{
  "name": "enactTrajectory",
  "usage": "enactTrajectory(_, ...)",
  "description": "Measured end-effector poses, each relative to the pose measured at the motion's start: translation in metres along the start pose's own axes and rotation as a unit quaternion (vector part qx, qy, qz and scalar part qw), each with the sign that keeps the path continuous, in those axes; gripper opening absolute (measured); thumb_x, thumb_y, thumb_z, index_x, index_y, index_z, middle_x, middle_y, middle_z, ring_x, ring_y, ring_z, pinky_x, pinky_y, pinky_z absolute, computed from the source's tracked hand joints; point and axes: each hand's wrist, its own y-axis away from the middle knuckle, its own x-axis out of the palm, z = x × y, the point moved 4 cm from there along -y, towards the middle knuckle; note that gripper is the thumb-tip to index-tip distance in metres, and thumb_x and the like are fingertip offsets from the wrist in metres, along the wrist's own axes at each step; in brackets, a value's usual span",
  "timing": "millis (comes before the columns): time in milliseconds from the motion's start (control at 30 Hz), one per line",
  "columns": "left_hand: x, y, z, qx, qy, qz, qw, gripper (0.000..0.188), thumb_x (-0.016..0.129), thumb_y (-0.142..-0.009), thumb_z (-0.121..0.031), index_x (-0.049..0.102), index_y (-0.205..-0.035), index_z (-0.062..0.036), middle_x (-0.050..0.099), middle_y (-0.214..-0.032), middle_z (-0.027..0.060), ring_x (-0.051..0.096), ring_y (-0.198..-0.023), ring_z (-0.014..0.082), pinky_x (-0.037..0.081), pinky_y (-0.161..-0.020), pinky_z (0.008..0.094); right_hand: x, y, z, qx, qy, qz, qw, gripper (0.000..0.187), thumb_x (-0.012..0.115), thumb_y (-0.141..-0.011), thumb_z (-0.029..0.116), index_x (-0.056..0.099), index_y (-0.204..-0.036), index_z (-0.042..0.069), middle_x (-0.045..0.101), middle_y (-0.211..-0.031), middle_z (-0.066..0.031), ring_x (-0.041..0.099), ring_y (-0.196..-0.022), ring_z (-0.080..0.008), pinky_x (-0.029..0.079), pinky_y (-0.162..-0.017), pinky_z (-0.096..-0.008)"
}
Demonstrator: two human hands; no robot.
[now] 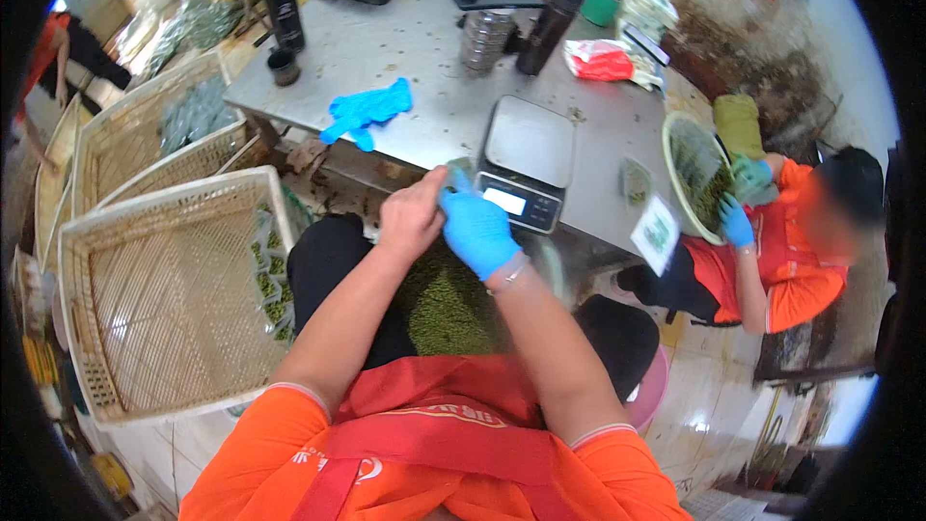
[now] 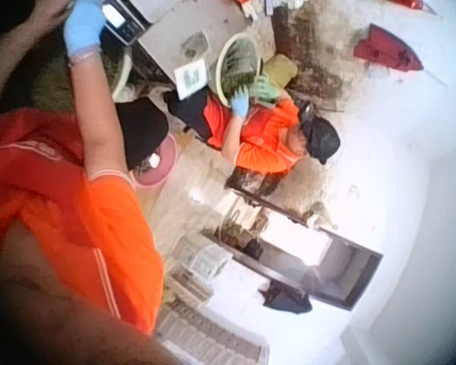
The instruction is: The person scoops green tea leaves from a bowl into small plastic bags, weighs each bag on a digital scale, and places the filled bags into a basket. The process is repeated continuously with consistent hand movements.
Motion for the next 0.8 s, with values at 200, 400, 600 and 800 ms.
enactTrajectory(200, -0.003, -0.004, 0.003, -0.053, -0.038, 0.025, 0.998, 0.055, 0.069, -0.071, -0.027, 0.049, -0.119, -0.0094, 0.063, -0.089, 0.0144, 0.062, -0.075, 0.0310, 0.048, -0.064, 0.0398, -0.058, 0.048, -0.010, -0.071, -0.394, -0.104, 0.911, 0.029, 0.051, -0.083, 0.010, 0.060, -0.110, 0.013, 0.059, -0.107, -0.0113, 0.062, -0.070, -0.0234, 0.051, -0.062, -0.0350)
enactTrajectory(400, 0.008, -0.002, 0.029, -0.279, 0.117, -0.014, 0.953, 0.061, 0.068, -0.071, -0.045, 0.050, -0.120, -0.0119, 0.064, -0.103, 0.0138, 0.062, -0.090, 0.0306, 0.047, -0.078, 0.0366, -0.050, 0.106, -0.183, 0.277, -0.551, -0.353, 0.703, 0.052, 0.050, -0.085, 0.006, 0.035, -0.135, 0.013, 0.058, -0.096, -0.0110, 0.059, -0.065, -0.0140, 0.050, -0.056, -0.0255)
enactTrajectory(600, 0.010, -0.002, 0.029, -0.301, 0.223, -0.015, 0.927, 0.061, 0.069, -0.073, -0.045, 0.051, -0.118, -0.0080, 0.065, -0.100, 0.0123, 0.064, -0.083, 0.0219, 0.048, -0.074, 0.0320, -0.036, 0.081, -0.313, 0.321, -0.561, -0.369, 0.668, 0.043, 0.048, -0.086, 0.012, 0.043, -0.129, 0.009, 0.058, -0.077, -0.0067, 0.052, -0.050, -0.0133, 0.042, -0.043, -0.0235)
enactTrajectory(800, 0.003, 0.013, 0.048, -0.325, 0.417, -0.061, 0.847, 0.049, 0.052, -0.089, -0.036, 0.048, -0.121, 0.0010, 0.058, -0.107, 0.0132, 0.064, -0.069, 0.0181, 0.049, -0.065, 0.0295, -0.077, 0.052, -0.174, 0.208, -0.546, -0.409, 0.701, 0.032, 0.045, -0.089, 0.009, 0.053, -0.118, 0.000, 0.063, -0.078, -0.0085, 0.057, -0.061, -0.0123, 0.045, -0.056, -0.0232)
